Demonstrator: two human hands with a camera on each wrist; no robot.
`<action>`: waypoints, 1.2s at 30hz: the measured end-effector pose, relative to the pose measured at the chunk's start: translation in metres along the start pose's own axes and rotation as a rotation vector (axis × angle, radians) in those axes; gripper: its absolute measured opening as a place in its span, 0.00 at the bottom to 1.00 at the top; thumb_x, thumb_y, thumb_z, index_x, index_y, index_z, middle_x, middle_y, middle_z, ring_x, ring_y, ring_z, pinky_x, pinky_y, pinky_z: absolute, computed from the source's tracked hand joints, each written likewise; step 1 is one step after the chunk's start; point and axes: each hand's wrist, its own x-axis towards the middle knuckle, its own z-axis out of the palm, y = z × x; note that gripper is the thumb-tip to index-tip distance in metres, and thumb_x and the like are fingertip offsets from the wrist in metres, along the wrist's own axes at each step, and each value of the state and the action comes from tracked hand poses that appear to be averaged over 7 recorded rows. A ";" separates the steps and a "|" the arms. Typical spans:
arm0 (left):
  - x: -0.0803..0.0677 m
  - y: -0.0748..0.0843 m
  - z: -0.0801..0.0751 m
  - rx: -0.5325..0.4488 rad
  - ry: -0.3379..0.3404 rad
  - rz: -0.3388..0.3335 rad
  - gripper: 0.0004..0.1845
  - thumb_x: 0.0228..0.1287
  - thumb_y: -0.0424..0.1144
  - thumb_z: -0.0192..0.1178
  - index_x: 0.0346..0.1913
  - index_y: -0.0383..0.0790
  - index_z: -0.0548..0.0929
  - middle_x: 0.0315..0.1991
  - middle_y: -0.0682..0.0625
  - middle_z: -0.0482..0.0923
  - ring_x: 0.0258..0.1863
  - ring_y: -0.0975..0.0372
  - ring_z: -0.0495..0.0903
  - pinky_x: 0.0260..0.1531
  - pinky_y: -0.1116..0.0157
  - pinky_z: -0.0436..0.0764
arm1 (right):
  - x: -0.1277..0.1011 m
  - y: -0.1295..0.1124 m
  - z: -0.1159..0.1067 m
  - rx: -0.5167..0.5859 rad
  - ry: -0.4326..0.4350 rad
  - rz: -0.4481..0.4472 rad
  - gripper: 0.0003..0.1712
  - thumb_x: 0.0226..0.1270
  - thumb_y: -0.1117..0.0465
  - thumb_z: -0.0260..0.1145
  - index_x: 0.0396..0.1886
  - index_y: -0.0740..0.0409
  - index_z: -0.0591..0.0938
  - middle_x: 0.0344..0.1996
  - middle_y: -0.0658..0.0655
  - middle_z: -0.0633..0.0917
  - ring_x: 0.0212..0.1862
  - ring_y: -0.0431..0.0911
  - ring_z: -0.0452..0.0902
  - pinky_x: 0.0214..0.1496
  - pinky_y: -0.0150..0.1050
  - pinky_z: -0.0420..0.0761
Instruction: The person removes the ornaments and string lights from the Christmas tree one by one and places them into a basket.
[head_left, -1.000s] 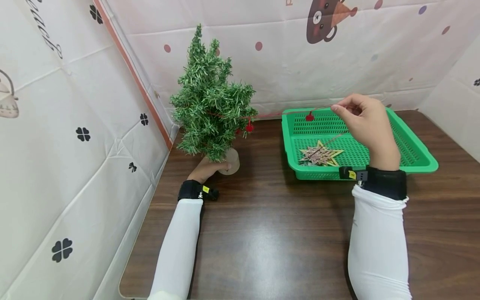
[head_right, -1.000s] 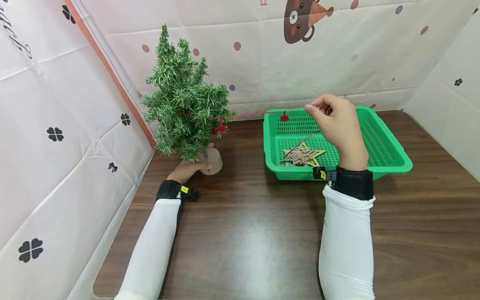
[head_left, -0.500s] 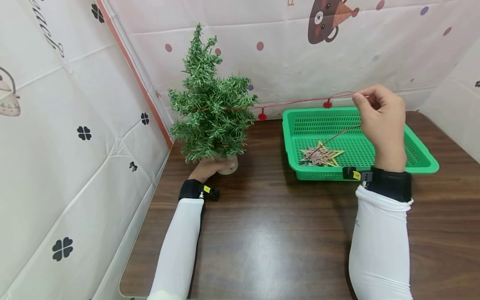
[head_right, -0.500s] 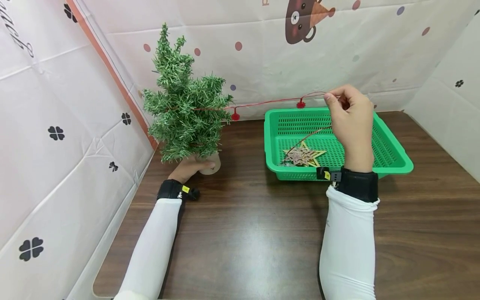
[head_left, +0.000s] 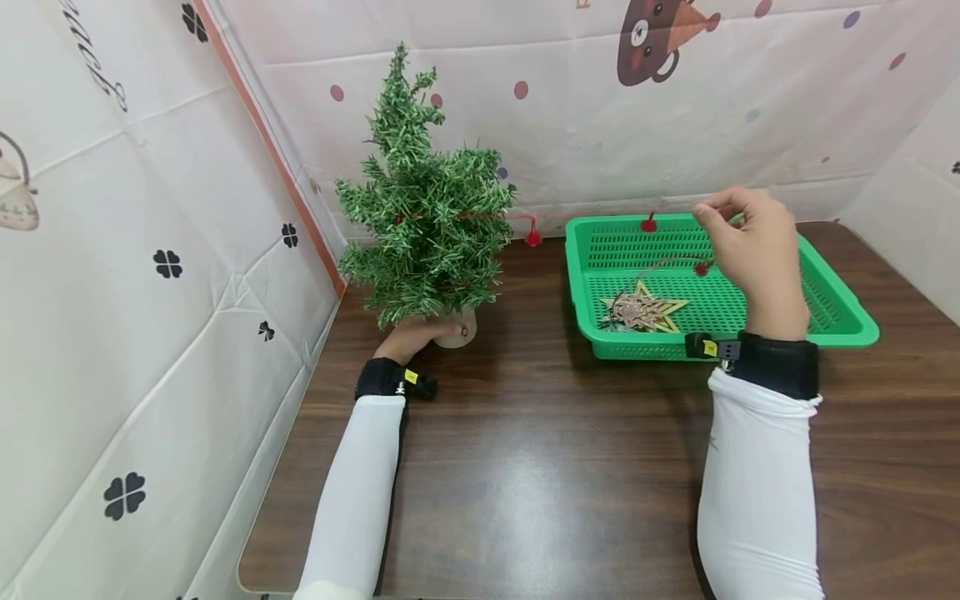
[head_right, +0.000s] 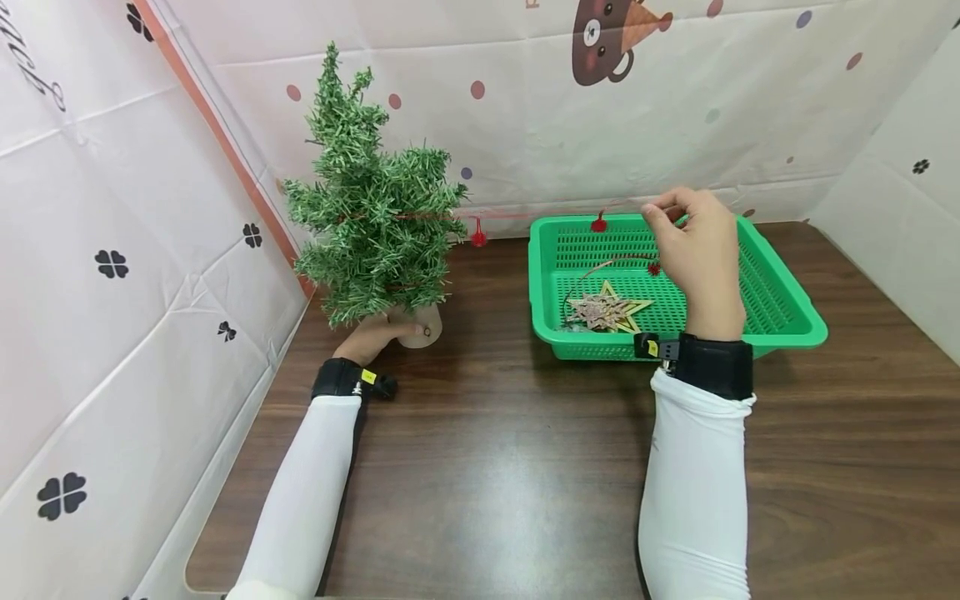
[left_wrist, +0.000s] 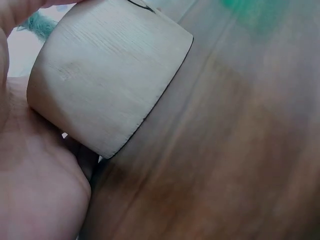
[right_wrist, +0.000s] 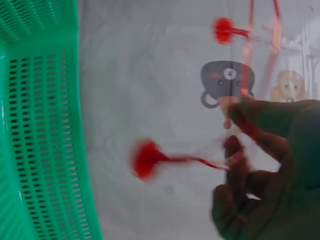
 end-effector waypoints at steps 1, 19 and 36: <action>0.000 0.000 0.000 0.006 -0.001 -0.006 0.22 0.66 0.51 0.68 0.58 0.45 0.87 0.78 0.50 0.61 0.79 0.51 0.58 0.78 0.47 0.58 | 0.000 0.002 0.001 -0.024 -0.044 0.001 0.28 0.79 0.43 0.56 0.57 0.61 0.84 0.47 0.60 0.81 0.38 0.47 0.69 0.35 0.44 0.67; 0.005 -0.001 0.001 -0.030 -0.013 0.110 0.18 0.66 0.45 0.68 0.57 0.48 0.84 0.68 0.50 0.72 0.73 0.53 0.67 0.76 0.50 0.62 | 0.000 0.005 0.017 -0.057 -0.898 0.000 0.13 0.76 0.62 0.61 0.49 0.65 0.87 0.38 0.56 0.87 0.37 0.49 0.81 0.43 0.46 0.86; 0.003 0.000 0.000 0.002 -0.007 0.015 0.27 0.63 0.51 0.71 0.63 0.45 0.82 0.77 0.52 0.62 0.78 0.52 0.59 0.78 0.48 0.57 | -0.015 -0.036 0.031 -0.270 -0.899 -0.022 0.30 0.75 0.48 0.62 0.64 0.66 0.77 0.44 0.65 0.82 0.39 0.55 0.78 0.39 0.48 0.80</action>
